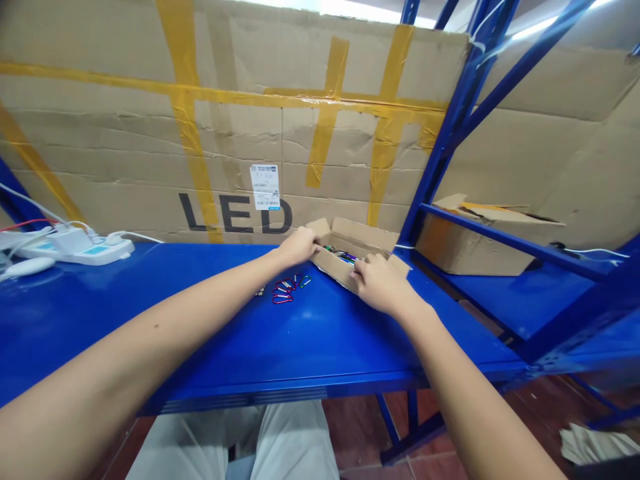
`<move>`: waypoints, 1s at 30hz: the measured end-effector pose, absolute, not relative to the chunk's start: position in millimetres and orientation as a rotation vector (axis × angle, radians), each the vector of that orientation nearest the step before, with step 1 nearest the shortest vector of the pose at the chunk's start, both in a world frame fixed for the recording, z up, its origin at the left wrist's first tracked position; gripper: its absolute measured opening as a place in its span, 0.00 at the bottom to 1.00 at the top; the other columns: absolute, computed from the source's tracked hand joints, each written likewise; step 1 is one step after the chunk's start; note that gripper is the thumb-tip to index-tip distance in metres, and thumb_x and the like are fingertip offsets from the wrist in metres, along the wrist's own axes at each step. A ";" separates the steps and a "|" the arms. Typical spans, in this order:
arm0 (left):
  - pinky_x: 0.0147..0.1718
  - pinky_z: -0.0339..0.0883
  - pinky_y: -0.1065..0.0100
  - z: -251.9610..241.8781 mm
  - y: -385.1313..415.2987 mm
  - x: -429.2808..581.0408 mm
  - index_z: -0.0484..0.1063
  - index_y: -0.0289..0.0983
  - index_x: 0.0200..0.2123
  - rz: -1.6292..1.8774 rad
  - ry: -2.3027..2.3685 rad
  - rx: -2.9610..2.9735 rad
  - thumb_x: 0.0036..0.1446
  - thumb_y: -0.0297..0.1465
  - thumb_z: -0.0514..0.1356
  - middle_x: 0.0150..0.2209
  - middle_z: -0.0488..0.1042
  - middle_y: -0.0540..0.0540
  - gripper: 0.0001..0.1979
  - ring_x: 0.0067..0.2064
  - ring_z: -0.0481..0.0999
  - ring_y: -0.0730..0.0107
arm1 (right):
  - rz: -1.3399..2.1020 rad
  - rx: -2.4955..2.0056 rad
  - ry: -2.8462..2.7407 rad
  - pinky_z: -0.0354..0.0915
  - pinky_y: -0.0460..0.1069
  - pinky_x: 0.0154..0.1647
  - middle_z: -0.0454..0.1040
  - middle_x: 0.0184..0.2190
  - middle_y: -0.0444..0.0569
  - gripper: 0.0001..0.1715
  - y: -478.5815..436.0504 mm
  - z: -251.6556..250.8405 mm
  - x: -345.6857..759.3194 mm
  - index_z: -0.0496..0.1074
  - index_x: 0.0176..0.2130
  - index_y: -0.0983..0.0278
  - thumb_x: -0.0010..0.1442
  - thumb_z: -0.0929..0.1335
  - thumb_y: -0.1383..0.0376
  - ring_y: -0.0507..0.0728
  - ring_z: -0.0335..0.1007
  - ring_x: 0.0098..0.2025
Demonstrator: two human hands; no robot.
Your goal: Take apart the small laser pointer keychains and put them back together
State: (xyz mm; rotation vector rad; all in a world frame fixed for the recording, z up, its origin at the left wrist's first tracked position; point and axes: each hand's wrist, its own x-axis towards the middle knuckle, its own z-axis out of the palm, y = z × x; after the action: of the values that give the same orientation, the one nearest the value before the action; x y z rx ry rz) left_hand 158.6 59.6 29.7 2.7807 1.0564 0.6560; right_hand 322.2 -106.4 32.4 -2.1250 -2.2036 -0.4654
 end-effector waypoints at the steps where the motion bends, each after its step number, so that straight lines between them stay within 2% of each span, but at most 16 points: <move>1: 0.46 0.67 0.61 29.5 54.5 170.3 0.79 0.32 0.37 0.640 1.050 2.800 0.58 0.30 0.59 0.41 0.78 0.33 0.10 0.46 0.77 0.54 | -0.481 -2.134 -2.228 0.58 0.53 0.44 0.72 0.40 0.60 0.18 -115.2 31.5 324.1 0.75 0.38 0.66 0.67 0.59 0.61 0.63 0.67 0.45; 6: 0.49 0.66 0.59 39.3 33.0 202.0 0.73 0.33 0.46 0.830 1.120 2.859 0.60 0.27 0.54 0.49 0.73 0.33 0.13 0.51 0.74 0.53 | -0.541 -2.353 -2.108 0.60 0.56 0.41 0.71 0.40 0.64 0.21 -136.4 26.8 331.8 0.75 0.45 0.67 0.66 0.60 0.59 0.67 0.69 0.43; 8: 0.51 0.65 0.59 49.3 31.3 194.1 0.71 0.33 0.47 0.930 1.235 2.807 0.61 0.25 0.51 0.48 0.73 0.34 0.14 0.51 0.74 0.56 | -0.555 -2.415 -2.059 0.61 0.56 0.40 0.71 0.40 0.66 0.23 -136.1 26.6 332.3 0.75 0.46 0.68 0.66 0.58 0.60 0.68 0.69 0.43; 13: 0.46 0.67 0.59 69.5 39.2 127.0 0.75 0.35 0.39 0.968 1.283 2.681 0.58 0.26 0.53 0.42 0.77 0.37 0.11 0.46 0.75 0.57 | -0.595 -2.548 -1.984 0.63 0.56 0.39 0.71 0.42 0.70 0.21 -129.7 27.2 330.0 0.77 0.44 0.72 0.64 0.59 0.64 0.69 0.71 0.44; 18: 0.41 0.67 0.61 65.9 37.3 44.6 0.77 0.36 0.34 1.037 1.275 2.589 0.54 0.27 0.56 0.37 0.79 0.41 0.10 0.40 0.76 0.60 | -0.663 -2.603 -1.981 0.63 0.58 0.44 0.72 0.42 0.70 0.19 -116.1 21.6 341.3 0.76 0.43 0.76 0.60 0.61 0.68 0.69 0.72 0.45; 20: 0.40 0.66 0.62 61.5 32.8 17.9 0.78 0.36 0.34 1.035 1.276 2.573 0.54 0.28 0.56 0.35 0.79 0.42 0.10 0.39 0.76 0.61 | -0.685 -2.619 -1.952 0.63 0.59 0.45 0.72 0.42 0.70 0.20 -107.7 18.0 350.3 0.75 0.43 0.77 0.61 0.60 0.68 0.70 0.72 0.45; 23: 0.40 0.66 0.63 54.6 27.4 -12.7 0.78 0.37 0.33 1.099 1.314 2.505 0.54 0.28 0.56 0.34 0.80 0.44 0.10 0.38 0.76 0.63 | -0.625 -2.646 -1.923 0.65 0.58 0.42 0.70 0.43 0.72 0.22 -94.3 13.2 363.4 0.73 0.47 0.79 0.62 0.58 0.69 0.70 0.72 0.44; 30: 0.38 0.66 0.65 38.1 26.5 -37.8 0.77 0.37 0.31 1.169 1.331 2.346 0.55 0.29 0.56 0.30 0.79 0.46 0.08 0.35 0.76 0.65 | -0.412 -2.672 -1.742 0.64 0.61 0.43 0.69 0.46 0.69 0.27 -80.9 12.4 367.4 0.72 0.50 0.76 0.66 0.53 0.65 0.73 0.70 0.47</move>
State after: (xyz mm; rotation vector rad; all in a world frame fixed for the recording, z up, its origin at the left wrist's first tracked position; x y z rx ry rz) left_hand -37.8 26.5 38.1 2.3455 1.3307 1.1686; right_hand 367.4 -80.9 12.4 -2.6717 -1.7420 -0.4119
